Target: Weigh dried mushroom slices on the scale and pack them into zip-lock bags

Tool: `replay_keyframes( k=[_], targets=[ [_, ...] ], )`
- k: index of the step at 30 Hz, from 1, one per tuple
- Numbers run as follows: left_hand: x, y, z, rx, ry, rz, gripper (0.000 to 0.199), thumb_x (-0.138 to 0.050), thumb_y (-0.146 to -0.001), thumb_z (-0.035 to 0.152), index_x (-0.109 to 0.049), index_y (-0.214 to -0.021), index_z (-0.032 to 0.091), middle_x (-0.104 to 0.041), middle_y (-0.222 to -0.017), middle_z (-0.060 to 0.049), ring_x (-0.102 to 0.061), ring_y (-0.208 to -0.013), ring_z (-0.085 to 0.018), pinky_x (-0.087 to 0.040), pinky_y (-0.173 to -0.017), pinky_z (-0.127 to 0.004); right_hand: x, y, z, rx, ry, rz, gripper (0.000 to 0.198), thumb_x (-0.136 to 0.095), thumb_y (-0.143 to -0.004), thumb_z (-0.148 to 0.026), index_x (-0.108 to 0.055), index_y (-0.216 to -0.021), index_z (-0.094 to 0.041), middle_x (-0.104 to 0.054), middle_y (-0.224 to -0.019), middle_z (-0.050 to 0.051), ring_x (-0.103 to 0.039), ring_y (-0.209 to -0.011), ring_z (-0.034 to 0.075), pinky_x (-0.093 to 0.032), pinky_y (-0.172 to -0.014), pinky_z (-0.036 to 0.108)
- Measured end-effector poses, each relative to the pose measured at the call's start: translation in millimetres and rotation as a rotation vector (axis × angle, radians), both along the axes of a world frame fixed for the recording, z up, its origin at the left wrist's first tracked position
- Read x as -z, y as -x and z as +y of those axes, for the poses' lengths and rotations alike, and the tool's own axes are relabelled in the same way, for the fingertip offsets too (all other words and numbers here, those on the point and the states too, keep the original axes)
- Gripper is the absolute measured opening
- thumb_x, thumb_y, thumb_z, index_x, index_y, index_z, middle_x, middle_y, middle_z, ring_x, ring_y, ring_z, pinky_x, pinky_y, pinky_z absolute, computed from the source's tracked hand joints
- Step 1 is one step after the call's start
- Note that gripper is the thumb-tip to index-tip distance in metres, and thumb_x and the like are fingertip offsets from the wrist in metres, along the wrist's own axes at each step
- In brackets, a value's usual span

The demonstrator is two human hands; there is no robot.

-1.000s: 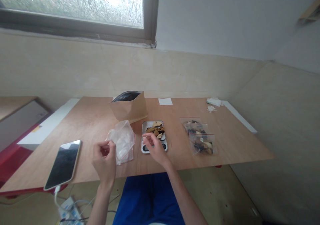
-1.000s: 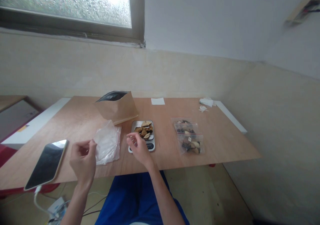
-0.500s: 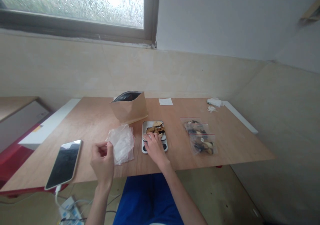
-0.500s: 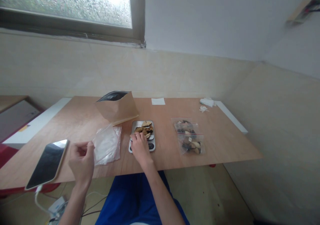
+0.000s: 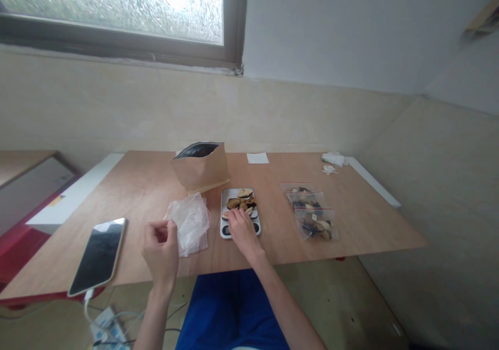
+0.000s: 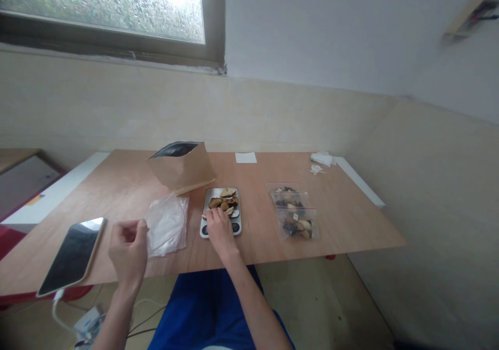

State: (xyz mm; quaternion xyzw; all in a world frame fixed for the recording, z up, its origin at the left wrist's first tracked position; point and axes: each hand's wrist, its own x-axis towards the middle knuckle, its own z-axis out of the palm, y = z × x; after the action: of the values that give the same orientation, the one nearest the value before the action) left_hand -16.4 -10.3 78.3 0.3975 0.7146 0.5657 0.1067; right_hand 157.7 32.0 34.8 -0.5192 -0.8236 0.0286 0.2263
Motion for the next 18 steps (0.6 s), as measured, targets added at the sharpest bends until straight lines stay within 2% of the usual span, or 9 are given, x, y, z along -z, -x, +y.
replay_keyframes(
  k=[4,8,12,18],
  targets=[
    [-0.2,-0.5,0.6,0.0,-0.005,0.003,0.02,-0.052,-0.074,0.038,-0.051,-0.074,0.019,-0.051,-0.063,0.002,-0.05,-0.058,-0.014,-0.04,-0.058,-0.026,-1.2,-1.4,-1.2,-0.023,0.021,0.068,0.023,-0.041,-0.087,-0.008,-0.061,-0.097,-0.016,-0.063,-0.092,0.009,-0.053,-0.088,0.024,-0.043,-0.08,0.038],
    [-0.7,1.0,0.0,-0.001,0.002,0.006,0.02,-0.052,-0.074,0.039,-0.051,-0.073,0.019,-0.052,-0.063,0.002,-0.05,-0.057,-0.014,-0.039,-0.057,-0.026,-7.1,-13.5,-5.5,0.004,0.002,0.384,0.022,-0.044,-0.086,-0.012,-0.06,-0.099,-0.02,-0.065,-0.096,0.006,-0.055,-0.091,0.021,-0.042,-0.084,0.036],
    [-0.1,2.3,0.0,-0.008,0.002,0.008,0.019,-0.052,-0.073,0.038,-0.051,-0.073,0.019,-0.051,-0.062,0.002,-0.049,-0.056,-0.014,-0.039,-0.057,-0.026,-7.4,-39.8,-4.2,0.178,-0.088,0.561,0.021,-0.044,-0.088,-0.02,-0.06,-0.102,-0.019,-0.065,-0.098,0.006,-0.055,-0.092,0.02,-0.042,-0.083,0.033],
    [2.4,0.8,1.3,0.021,-0.005,-0.008,0.018,-0.053,-0.073,0.037,-0.05,-0.072,0.019,-0.051,-0.063,0.002,-0.049,-0.058,-0.014,-0.039,-0.058,-0.027,20.8,-87.3,7.4,0.433,-0.112,0.502,0.025,-0.041,-0.087,-0.024,-0.062,-0.098,-0.016,-0.065,-0.095,0.01,-0.054,-0.09,0.023,-0.042,-0.079,0.035]
  ],
)
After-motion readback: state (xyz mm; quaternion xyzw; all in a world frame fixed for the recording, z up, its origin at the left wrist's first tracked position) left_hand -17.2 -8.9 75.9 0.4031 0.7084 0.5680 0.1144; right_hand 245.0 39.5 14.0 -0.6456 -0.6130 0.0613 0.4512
